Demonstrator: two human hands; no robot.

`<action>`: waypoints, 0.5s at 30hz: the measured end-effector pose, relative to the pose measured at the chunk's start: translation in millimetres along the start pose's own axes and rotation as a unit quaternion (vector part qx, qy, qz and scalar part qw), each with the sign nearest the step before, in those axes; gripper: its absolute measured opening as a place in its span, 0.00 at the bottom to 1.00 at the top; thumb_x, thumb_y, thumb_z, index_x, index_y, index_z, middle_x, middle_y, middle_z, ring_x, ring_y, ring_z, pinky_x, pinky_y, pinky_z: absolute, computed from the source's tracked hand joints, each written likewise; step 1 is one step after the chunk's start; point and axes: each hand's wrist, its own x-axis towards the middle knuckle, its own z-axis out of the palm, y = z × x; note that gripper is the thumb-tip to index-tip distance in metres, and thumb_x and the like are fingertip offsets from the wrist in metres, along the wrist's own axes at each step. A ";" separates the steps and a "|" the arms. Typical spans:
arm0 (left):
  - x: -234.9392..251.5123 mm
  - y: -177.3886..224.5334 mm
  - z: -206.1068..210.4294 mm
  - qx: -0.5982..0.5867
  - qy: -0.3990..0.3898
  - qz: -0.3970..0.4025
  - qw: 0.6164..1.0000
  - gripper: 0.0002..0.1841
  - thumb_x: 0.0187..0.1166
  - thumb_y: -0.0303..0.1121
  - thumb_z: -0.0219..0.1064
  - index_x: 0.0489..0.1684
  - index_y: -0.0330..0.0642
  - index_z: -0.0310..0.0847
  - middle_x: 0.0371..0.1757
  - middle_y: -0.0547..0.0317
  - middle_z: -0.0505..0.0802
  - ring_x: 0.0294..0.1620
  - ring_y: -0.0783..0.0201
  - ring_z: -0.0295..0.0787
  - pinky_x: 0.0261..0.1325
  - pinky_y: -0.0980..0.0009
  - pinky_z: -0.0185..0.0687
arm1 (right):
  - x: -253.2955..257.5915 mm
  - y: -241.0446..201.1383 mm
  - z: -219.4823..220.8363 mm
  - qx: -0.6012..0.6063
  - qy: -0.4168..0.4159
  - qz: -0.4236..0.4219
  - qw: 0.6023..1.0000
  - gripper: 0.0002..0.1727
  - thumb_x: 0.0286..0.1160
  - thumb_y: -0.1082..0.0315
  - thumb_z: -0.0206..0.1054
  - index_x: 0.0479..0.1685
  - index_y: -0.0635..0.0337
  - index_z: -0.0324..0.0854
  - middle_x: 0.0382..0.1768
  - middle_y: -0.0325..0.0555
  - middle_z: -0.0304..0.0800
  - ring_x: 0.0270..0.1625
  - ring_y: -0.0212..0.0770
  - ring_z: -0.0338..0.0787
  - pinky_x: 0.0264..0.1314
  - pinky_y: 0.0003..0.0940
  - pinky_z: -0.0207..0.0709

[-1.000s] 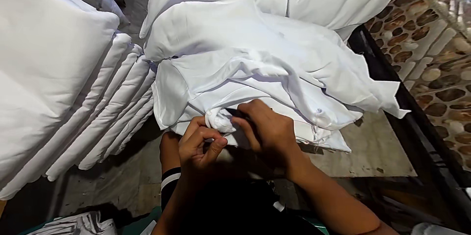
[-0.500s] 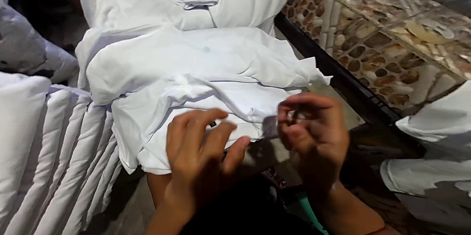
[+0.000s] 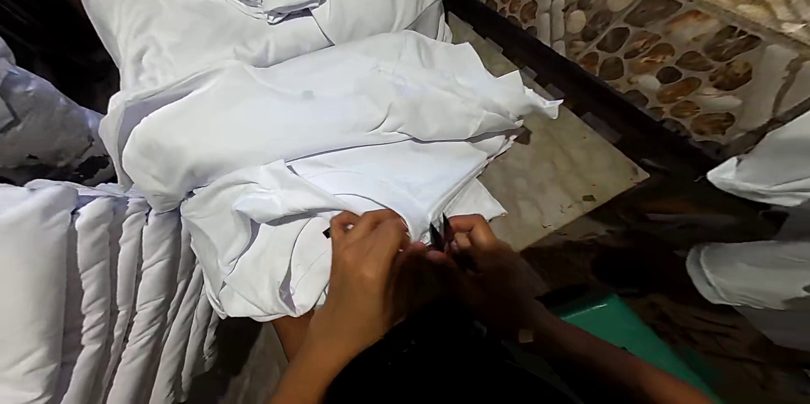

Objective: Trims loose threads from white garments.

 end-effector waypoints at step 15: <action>-1.6 -1.7 -13.1 -0.199 -0.120 0.025 0.972 0.17 0.93 0.43 0.50 0.33 0.43 0.70 0.45 0.55 0.86 0.62 0.71 0.83 0.86 0.62 0.57 | -4.5 0.0 10.4 0.040 0.015 -0.041 0.998 0.18 0.88 0.57 0.60 0.51 0.66 0.67 0.23 0.39 0.75 0.22 0.19 0.74 0.30 0.09 0.71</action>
